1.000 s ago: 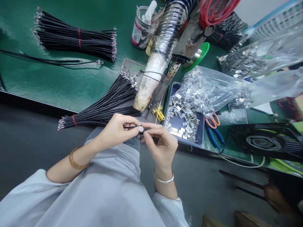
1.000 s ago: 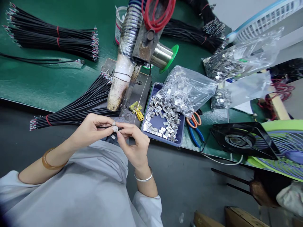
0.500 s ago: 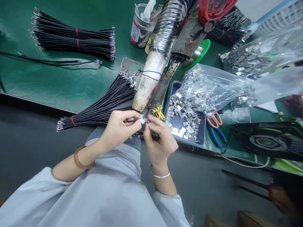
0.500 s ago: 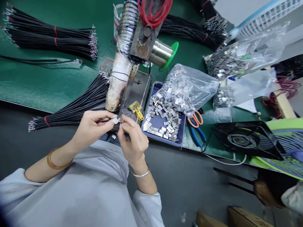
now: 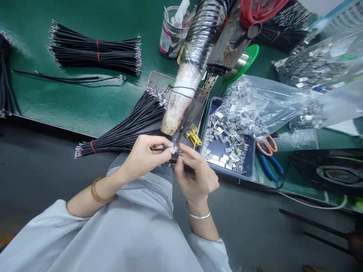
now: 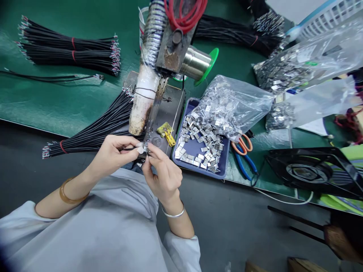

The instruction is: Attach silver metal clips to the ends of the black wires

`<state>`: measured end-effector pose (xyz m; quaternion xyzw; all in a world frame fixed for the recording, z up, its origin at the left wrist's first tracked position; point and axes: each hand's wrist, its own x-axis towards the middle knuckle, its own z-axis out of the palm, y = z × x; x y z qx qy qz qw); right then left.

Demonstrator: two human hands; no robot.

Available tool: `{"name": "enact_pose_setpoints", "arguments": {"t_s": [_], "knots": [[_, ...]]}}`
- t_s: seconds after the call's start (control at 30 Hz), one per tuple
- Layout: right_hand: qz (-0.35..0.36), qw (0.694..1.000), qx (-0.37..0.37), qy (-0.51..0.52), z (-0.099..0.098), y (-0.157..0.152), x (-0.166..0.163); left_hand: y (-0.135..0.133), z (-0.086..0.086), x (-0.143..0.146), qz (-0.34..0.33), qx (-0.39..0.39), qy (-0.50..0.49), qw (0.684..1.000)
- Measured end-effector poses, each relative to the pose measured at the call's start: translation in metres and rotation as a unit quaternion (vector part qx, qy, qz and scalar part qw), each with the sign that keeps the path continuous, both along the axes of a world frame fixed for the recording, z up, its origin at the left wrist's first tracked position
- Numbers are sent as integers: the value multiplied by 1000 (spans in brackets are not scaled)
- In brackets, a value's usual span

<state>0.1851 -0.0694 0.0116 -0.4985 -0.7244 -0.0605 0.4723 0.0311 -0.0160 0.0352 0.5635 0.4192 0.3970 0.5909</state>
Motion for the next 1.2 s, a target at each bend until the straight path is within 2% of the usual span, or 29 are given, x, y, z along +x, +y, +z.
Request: {"name": "enact_pose_setpoints", "arguments": {"t_s": [0.1, 0.17, 0.23, 0.3, 0.37, 0.43, 0.53, 0.67, 0.73, 0.77, 0.83, 0.9, 0.93, 1.03, 1.1, 1.2], "knots": [[-10, 993, -62, 95, 3, -1, 2, -3, 1, -2, -11, 102, 44, 994], [11, 972, -152, 177, 6, 2, 3, -6, 2, -4, -20, 203, 71, 976], [48, 947, -224, 223, 9, 5, 4, -7, 1, -6, -19, 253, 81, 964], [67, 953, -214, 207, 9, 7, 4, -6, 0, -9, -16, 217, 71, 974], [54, 982, -134, 124, 7, 7, 5, -5, 0, -11, -24, 125, 42, 991], [19, 998, -42, 32, 6, 4, 6, -5, -1, -12, -40, 42, 10, 998], [-36, 999, 15, -13, 7, -3, 5, -6, -1, -11, -40, 15, 5, 999], [-11, 999, -41, -2, 9, -8, -3, -9, -5, -10, -29, 57, 35, 997], [2, 994, -97, 49, 8, -8, -7, -10, -6, -11, -33, 67, 43, 996], [17, 986, -139, 96, 7, -7, -8, -10, -6, -11, -40, 64, 40, 996], [71, 948, -231, 207, 7, -6, -10, -9, -6, -12, -58, 45, 23, 997], [113, 908, -266, 303, 7, -5, -10, -8, -5, -12, -68, 23, 8, 997], [109, 902, -248, 336, 8, -5, -9, -8, -5, -12, -68, 16, 6, 998], [29, 917, -106, 384, 8, -5, -6, -6, -4, -9, -45, 7, 7, 999], [-7, 929, -42, 367, 6, -7, -4, -5, -4, -7, -24, -3, 0, 1000], [-35, 959, -18, 280, 1, -8, -2, -3, -4, -3, -7, -12, -14, 1000]]}}
